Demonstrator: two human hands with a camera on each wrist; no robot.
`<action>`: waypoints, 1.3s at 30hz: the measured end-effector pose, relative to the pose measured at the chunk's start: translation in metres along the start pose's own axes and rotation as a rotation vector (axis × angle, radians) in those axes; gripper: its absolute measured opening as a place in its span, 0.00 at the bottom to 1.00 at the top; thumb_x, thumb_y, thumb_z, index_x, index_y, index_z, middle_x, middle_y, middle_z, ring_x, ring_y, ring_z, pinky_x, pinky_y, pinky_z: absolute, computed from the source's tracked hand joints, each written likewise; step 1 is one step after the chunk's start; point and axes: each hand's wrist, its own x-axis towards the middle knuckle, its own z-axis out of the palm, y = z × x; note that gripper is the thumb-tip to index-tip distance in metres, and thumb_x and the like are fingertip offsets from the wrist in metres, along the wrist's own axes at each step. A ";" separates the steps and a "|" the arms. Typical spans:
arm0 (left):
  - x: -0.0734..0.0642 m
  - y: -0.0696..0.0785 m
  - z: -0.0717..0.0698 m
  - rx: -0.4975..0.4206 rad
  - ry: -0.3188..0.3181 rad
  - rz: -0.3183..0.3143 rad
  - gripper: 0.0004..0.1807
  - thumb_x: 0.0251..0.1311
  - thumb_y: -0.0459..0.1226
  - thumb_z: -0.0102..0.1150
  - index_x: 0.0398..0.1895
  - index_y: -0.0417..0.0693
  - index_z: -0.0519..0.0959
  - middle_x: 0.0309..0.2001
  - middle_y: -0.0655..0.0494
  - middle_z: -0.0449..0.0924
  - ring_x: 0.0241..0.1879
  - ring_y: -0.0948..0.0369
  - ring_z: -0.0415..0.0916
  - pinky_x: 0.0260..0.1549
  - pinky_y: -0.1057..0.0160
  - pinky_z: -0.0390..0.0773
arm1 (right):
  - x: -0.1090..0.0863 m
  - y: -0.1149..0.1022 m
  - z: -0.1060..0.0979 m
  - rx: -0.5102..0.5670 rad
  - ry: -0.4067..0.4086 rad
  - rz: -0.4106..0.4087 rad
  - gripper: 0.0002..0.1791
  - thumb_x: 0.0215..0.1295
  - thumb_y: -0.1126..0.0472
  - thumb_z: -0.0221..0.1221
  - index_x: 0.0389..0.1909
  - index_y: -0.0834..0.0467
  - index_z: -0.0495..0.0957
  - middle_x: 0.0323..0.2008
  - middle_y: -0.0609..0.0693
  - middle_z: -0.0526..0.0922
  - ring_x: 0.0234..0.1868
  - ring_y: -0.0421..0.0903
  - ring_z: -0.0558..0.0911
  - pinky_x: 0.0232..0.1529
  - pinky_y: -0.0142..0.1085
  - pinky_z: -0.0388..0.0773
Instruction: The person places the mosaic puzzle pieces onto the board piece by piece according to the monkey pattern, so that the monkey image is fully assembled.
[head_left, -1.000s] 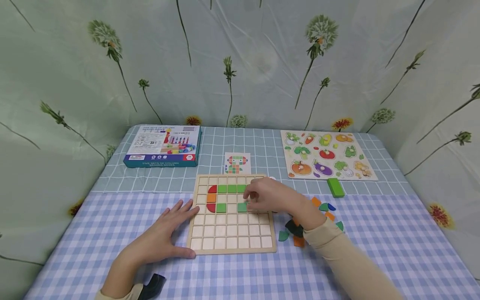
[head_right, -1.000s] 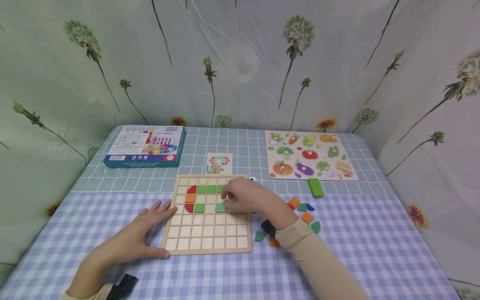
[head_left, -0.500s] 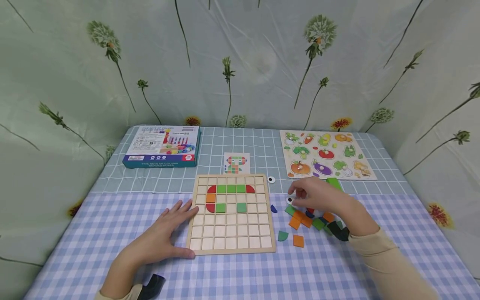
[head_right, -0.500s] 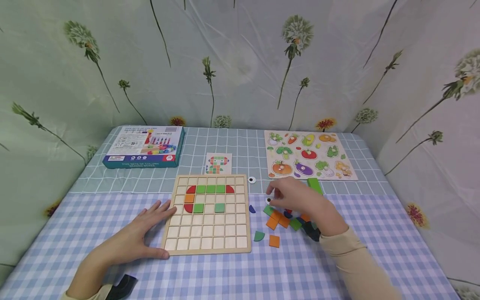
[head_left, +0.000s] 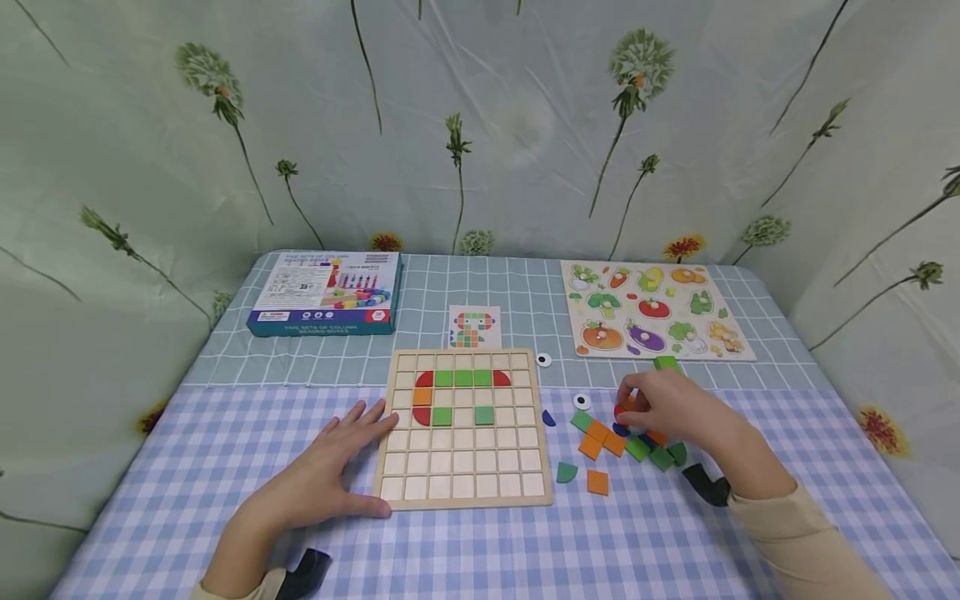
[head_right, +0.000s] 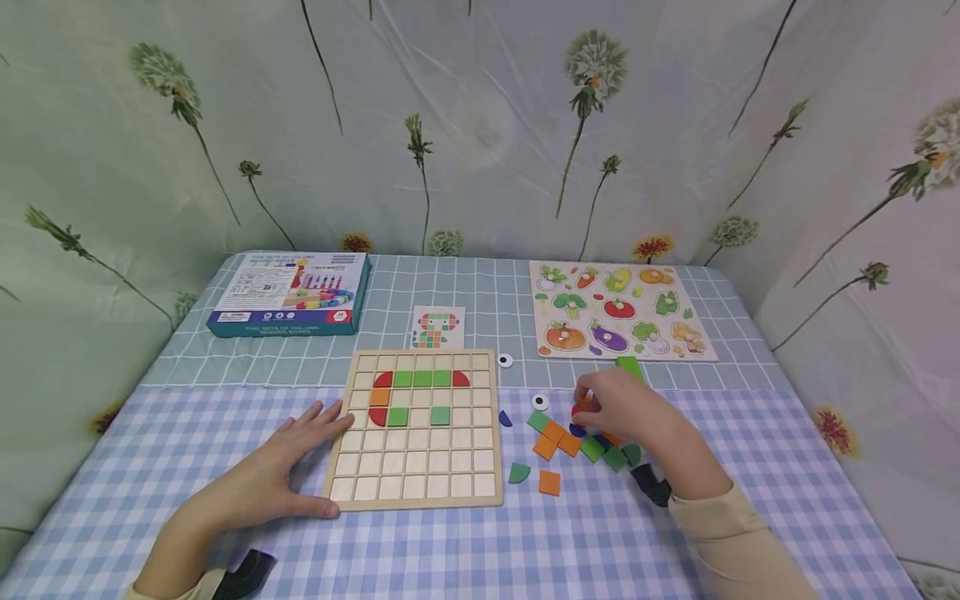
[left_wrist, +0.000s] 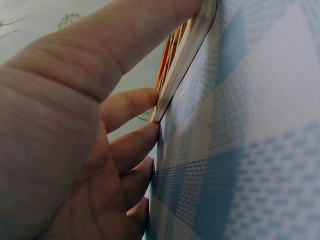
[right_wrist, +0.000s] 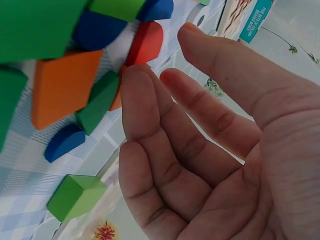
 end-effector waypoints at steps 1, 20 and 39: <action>0.000 0.000 0.000 0.003 0.000 0.001 0.63 0.41 0.68 0.81 0.83 0.59 0.67 0.86 0.46 0.57 0.86 0.35 0.45 0.78 0.22 0.45 | 0.000 0.001 0.001 0.003 0.000 0.007 0.11 0.69 0.56 0.72 0.45 0.56 0.85 0.27 0.44 0.83 0.27 0.40 0.76 0.27 0.31 0.79; 0.002 0.003 0.000 0.018 0.001 0.007 0.63 0.42 0.67 0.82 0.83 0.58 0.66 0.86 0.45 0.57 0.86 0.34 0.46 0.78 0.21 0.46 | 0.005 0.002 0.012 -0.031 0.050 -0.025 0.08 0.68 0.57 0.73 0.42 0.55 0.87 0.29 0.44 0.84 0.30 0.40 0.77 0.31 0.29 0.80; 0.000 0.001 0.001 0.002 -0.003 -0.008 0.63 0.41 0.66 0.83 0.83 0.58 0.67 0.86 0.47 0.56 0.86 0.35 0.45 0.79 0.23 0.44 | 0.025 -0.006 0.013 -0.055 0.073 -0.100 0.09 0.67 0.63 0.71 0.48 0.57 0.88 0.35 0.45 0.85 0.35 0.41 0.78 0.41 0.35 0.84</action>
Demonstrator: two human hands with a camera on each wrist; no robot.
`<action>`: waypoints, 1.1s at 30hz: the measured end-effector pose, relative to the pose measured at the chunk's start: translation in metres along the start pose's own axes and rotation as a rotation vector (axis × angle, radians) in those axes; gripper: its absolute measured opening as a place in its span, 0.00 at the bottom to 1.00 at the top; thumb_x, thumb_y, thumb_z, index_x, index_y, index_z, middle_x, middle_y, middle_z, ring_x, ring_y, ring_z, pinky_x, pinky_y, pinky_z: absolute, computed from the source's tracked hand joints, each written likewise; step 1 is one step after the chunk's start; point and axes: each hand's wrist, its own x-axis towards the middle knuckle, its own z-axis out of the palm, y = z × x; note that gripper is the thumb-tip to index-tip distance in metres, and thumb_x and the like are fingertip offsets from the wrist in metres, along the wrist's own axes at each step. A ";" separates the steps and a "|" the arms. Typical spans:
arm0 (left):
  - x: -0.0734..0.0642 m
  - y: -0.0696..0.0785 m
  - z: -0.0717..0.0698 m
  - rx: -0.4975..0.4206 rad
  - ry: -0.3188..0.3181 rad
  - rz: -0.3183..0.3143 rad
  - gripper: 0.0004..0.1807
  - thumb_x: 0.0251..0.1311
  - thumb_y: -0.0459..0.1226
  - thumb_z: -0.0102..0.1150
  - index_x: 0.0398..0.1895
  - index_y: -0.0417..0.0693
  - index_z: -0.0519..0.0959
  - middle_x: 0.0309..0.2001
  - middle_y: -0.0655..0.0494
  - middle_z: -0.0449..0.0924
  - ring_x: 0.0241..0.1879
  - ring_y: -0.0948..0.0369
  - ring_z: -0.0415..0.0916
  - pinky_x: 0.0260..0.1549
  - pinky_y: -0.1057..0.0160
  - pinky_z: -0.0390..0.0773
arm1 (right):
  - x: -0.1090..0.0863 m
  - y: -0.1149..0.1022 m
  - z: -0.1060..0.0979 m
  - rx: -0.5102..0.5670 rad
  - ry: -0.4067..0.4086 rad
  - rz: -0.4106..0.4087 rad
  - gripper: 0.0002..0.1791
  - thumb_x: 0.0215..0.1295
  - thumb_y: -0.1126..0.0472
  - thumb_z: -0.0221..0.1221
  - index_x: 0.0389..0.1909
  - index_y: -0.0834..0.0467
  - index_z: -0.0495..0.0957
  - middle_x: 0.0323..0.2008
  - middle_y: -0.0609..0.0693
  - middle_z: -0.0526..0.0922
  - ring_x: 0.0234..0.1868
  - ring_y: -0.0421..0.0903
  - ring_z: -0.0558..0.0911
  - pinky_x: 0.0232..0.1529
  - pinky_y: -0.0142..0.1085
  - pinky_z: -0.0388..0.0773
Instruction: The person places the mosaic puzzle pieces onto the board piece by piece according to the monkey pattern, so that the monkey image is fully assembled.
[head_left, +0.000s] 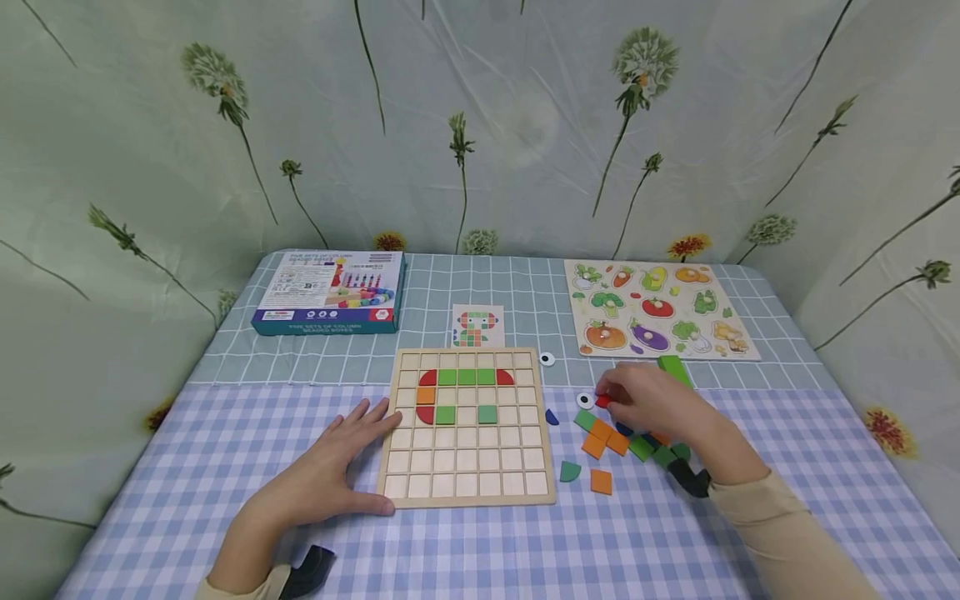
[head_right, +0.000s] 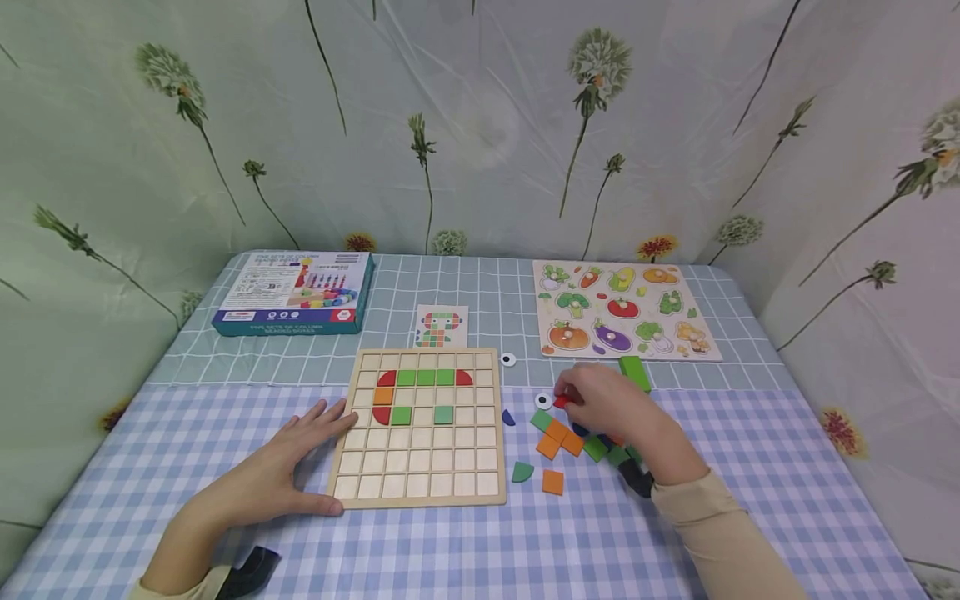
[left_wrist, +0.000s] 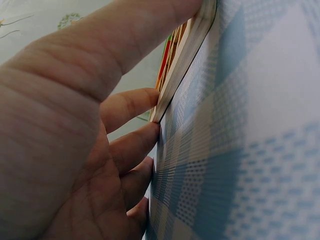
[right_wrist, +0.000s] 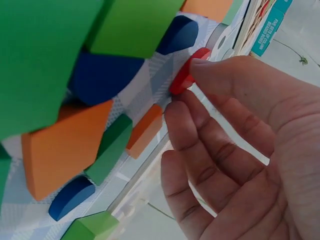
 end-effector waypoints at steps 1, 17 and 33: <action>0.000 0.000 0.000 0.000 -0.002 -0.002 0.63 0.41 0.66 0.83 0.83 0.58 0.67 0.86 0.47 0.56 0.86 0.35 0.45 0.79 0.23 0.44 | 0.001 0.001 0.000 0.007 0.001 -0.002 0.10 0.68 0.63 0.71 0.48 0.57 0.88 0.36 0.45 0.85 0.36 0.41 0.79 0.42 0.36 0.85; 0.001 -0.002 0.001 0.008 0.011 0.008 0.64 0.40 0.67 0.83 0.83 0.59 0.67 0.86 0.47 0.57 0.86 0.36 0.46 0.79 0.23 0.45 | 0.002 0.007 0.001 0.009 0.037 0.015 0.13 0.66 0.55 0.75 0.46 0.59 0.89 0.33 0.45 0.87 0.33 0.39 0.80 0.42 0.37 0.88; 0.001 -0.001 0.001 0.012 0.000 -0.010 0.64 0.40 0.68 0.82 0.83 0.59 0.66 0.86 0.48 0.56 0.86 0.36 0.45 0.79 0.23 0.44 | 0.009 -0.001 -0.001 -0.045 0.073 -0.015 0.08 0.66 0.56 0.73 0.40 0.54 0.88 0.31 0.43 0.85 0.33 0.40 0.79 0.39 0.36 0.84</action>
